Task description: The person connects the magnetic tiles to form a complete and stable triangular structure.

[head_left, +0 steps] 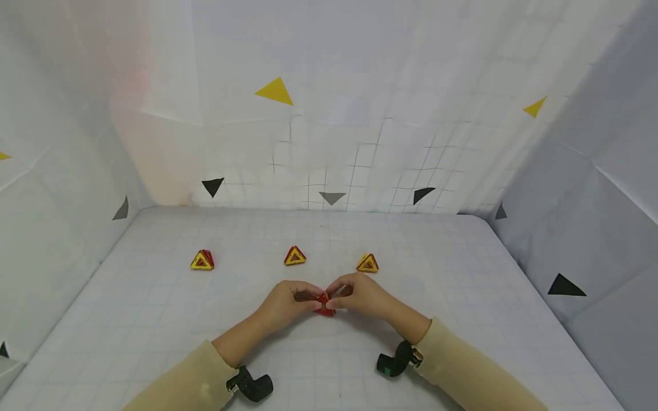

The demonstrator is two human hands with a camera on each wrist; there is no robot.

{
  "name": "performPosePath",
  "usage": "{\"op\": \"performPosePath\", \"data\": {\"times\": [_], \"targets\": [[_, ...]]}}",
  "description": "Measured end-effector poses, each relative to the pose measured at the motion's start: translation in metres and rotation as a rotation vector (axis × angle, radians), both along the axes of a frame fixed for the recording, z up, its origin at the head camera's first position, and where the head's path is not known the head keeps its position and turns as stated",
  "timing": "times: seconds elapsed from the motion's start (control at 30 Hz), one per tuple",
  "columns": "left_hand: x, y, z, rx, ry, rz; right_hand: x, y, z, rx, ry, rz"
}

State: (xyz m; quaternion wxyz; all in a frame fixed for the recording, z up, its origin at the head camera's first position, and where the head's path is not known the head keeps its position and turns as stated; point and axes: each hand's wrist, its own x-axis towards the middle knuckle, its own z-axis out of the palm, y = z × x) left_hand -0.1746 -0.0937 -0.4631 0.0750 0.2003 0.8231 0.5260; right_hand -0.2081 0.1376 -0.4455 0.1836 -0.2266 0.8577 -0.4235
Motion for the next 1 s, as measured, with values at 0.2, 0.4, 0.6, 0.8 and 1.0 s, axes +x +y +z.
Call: {"op": "performPosePath", "data": {"times": [0.2, 0.4, 0.6, 0.8, 1.0], "targets": [[-0.0002, -0.0001, 0.0011, -0.010, -0.001, -0.005, 0.0007, -0.0009, 0.0011, -0.016, -0.003, 0.016], [-0.0001, -0.0017, 0.0015, -0.014, -0.015, -0.011, -0.0010, -0.0014, 0.0000, -0.014, -0.005, 0.033], [-0.0002, -0.0026, 0.0019, 0.001, -0.023, -0.033, 0.0003, -0.0013, 0.0022, 0.003, -0.016, 0.048], [-0.0003, -0.0052, 0.0017, -0.012, -0.021, -0.018, 0.0010, -0.0016, 0.0028, 0.002, -0.018, 0.054], [0.0008, -0.0094, 0.0026, -0.045, -0.022, 0.016, 0.0008, -0.0001, 0.0023, 0.004, -0.011, 0.057]]}}
